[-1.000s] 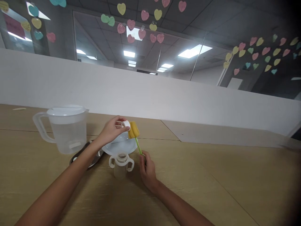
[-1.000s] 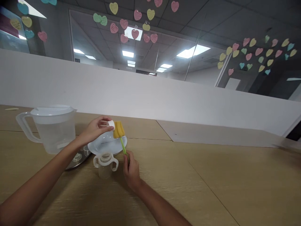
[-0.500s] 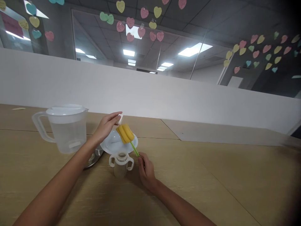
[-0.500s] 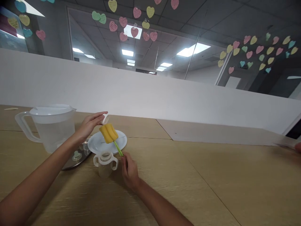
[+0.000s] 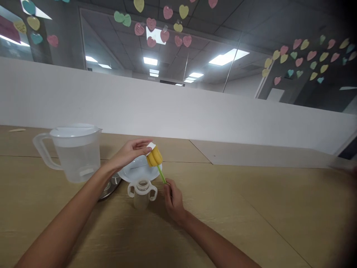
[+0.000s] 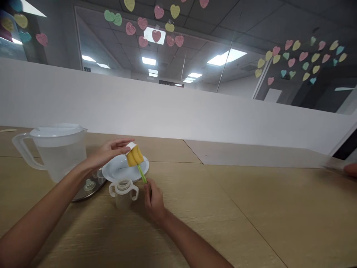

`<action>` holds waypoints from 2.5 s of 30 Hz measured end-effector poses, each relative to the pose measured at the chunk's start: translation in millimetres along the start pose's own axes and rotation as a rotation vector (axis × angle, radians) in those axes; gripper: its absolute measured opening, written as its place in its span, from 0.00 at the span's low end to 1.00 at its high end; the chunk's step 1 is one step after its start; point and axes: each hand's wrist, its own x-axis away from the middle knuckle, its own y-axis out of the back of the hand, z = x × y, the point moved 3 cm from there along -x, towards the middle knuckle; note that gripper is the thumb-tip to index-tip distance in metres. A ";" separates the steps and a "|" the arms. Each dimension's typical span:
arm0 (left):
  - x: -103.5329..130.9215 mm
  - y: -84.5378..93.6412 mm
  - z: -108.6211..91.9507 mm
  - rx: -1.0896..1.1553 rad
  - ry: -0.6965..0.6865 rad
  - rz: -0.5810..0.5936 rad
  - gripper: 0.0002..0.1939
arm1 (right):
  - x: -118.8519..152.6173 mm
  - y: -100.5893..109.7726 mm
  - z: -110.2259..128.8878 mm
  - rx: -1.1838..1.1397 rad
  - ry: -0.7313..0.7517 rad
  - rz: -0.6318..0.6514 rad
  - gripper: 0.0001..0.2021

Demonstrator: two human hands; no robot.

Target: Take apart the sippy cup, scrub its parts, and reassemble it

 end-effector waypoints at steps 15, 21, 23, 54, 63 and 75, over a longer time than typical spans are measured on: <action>16.4 -21.3 -23.4 -0.109 0.051 0.287 0.39 | 7.9 0.7 -6.5 0.038 0.048 -0.045 0.15; 17.4 -22.4 -17.3 -0.231 0.052 0.294 0.42 | 7.3 2.6 -5.3 0.045 0.042 -0.023 0.16; 17.0 -25.5 -14.5 -0.256 0.034 0.301 0.42 | 7.1 2.5 -5.4 0.036 0.043 -0.030 0.16; 8.7 -9.2 -12.7 -0.067 0.025 0.010 0.60 | -1.4 0.8 -11.2 -0.070 -0.065 -0.023 0.16; 1.0 -4.1 -5.6 0.126 0.012 -0.038 0.55 | -4.0 1.3 -4.9 -0.081 -0.086 -0.038 0.18; -4.6 4.1 -3.6 0.208 0.035 -0.148 0.49 | -7.6 1.8 -3.7 -0.086 -0.104 -0.030 0.19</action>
